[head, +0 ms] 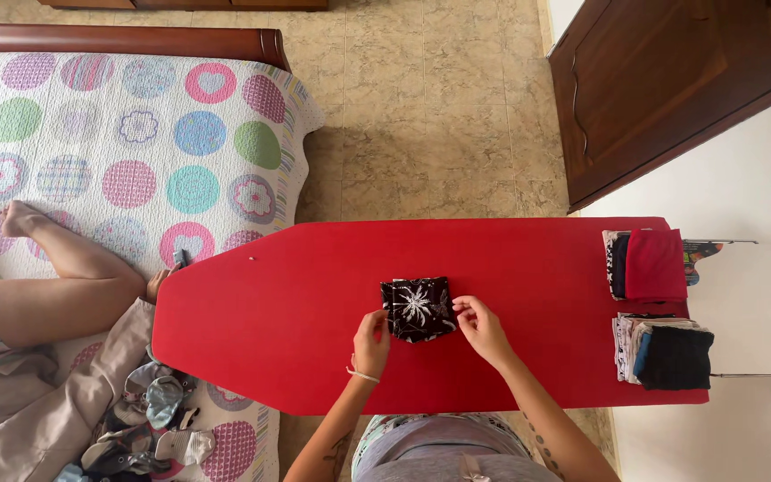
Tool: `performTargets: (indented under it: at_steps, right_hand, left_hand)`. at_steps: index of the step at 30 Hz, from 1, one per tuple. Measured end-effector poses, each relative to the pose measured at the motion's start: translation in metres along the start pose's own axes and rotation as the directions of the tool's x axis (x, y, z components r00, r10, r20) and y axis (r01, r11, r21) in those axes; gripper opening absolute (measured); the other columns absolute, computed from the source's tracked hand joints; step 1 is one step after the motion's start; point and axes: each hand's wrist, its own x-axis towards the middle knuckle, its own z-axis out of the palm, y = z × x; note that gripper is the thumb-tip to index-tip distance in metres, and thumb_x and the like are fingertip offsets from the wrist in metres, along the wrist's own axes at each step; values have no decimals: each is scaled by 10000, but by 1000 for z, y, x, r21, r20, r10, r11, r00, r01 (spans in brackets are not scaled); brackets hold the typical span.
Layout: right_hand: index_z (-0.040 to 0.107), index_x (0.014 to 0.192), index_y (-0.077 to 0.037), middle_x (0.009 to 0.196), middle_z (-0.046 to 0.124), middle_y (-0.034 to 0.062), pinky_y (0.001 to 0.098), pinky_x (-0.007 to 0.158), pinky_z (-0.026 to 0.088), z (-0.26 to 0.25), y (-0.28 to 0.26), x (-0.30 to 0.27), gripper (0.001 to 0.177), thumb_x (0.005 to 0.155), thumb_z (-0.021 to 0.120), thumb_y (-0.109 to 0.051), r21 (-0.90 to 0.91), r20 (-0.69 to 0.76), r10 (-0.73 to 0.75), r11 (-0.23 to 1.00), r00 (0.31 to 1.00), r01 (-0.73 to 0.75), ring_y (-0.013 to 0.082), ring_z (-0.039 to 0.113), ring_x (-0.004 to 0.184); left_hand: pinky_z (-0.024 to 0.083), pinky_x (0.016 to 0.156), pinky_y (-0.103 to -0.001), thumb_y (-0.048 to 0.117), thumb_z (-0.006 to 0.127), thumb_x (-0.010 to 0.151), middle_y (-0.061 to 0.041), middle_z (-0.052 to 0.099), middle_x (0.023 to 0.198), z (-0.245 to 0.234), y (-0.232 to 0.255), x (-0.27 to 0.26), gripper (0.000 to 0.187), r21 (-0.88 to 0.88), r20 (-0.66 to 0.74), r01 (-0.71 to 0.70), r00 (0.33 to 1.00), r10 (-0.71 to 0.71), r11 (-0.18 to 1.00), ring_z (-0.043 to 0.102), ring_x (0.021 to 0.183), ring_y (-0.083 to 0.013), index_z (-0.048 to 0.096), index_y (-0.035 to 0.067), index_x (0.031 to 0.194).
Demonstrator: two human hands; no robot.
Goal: The person folds pairs of underwear on an ironing board and stacks them. They then sort through a pile of socks and other clothing on a bed.
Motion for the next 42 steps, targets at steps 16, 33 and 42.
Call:
performTargets:
  at_steps: [16,33,42]
  right_hand:
    - [578,1347,-142,1357,565,96,418,916,627,28,-20,13,342,1006,589,-110,-356,65,-152,920,986,165,313,611,1222]
    - [150,1673,-355,1762,52,28,641,1228,145,70,-28,35,626,1095,243,-575,-705,403,-85,606,911,368,293,97,1596]
    - [303,1526,28,1317,493,211,382,952,600,64,12,23,757,1010,680,-378,-151,-243,-28,988,970,-10,329,555,1230]
  left_hand:
    - [606,927,-427,-21,590,877,-115,664,1191,28,27,22,516,115,154,65,985,-82,991,667,1150,-336,692,172,1344]
    - [501,1117,-429,-4,571,846,-169,450,1474,9,3,25,622,213,169,-76,985,40,974,493,1382,-379,582,106,1458]
    - [496,963,-478,110,724,834,-93,549,1139,18,-18,30,754,159,43,126,990,-134,979,576,1066,-323,382,118,1506]
